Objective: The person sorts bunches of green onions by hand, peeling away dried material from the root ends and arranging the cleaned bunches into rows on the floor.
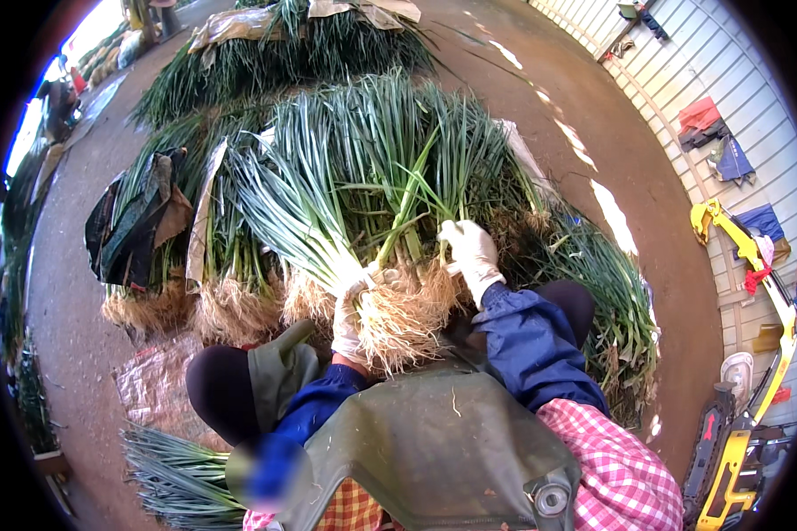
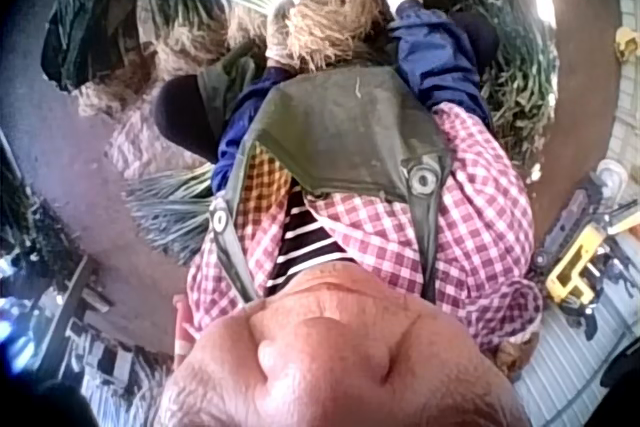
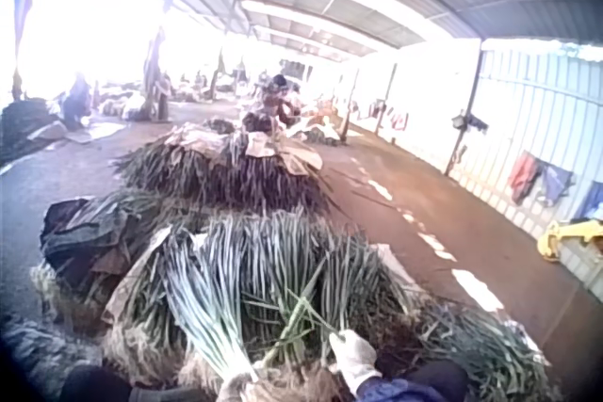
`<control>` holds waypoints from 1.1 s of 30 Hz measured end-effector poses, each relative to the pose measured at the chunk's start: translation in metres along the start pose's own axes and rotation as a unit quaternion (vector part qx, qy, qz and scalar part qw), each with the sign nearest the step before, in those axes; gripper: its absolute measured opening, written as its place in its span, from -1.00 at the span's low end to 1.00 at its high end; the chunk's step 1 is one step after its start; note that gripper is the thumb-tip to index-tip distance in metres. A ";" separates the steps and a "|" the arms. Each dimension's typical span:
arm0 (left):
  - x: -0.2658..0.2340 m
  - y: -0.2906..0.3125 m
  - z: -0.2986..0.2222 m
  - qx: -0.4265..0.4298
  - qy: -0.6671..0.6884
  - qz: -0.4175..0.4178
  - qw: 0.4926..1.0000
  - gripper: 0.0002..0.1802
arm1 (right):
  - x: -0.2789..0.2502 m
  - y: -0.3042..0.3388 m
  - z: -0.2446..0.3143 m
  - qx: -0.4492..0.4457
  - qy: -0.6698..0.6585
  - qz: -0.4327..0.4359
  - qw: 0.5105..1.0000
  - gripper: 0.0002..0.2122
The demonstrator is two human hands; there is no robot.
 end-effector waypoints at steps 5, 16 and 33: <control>0.032 0.018 0.003 -0.025 0.068 -0.007 0.997 -0.54 | 0.138 0.039 -0.020 0.165 -0.346 0.296 0.875 -0.62; -0.001 0.026 0.006 -0.027 -0.003 -0.030 0.999 -0.56 | 0.105 -0.019 0.033 -0.103 -0.206 0.181 0.956 -0.79; 0.003 0.018 0.019 -0.063 0.071 -0.039 0.995 -0.66 | 0.106 0.093 0.063 0.001 -0.388 0.351 0.852 -0.81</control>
Point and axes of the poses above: each hand's wrist, its own y-axis away from the middle knuckle, its own x-axis out of the palm, z = x × y, the point moved 10 cm from there along -y, towards the middle knuckle, and after that the axes turned 10 degrees about -y, right-handed, at the moved point
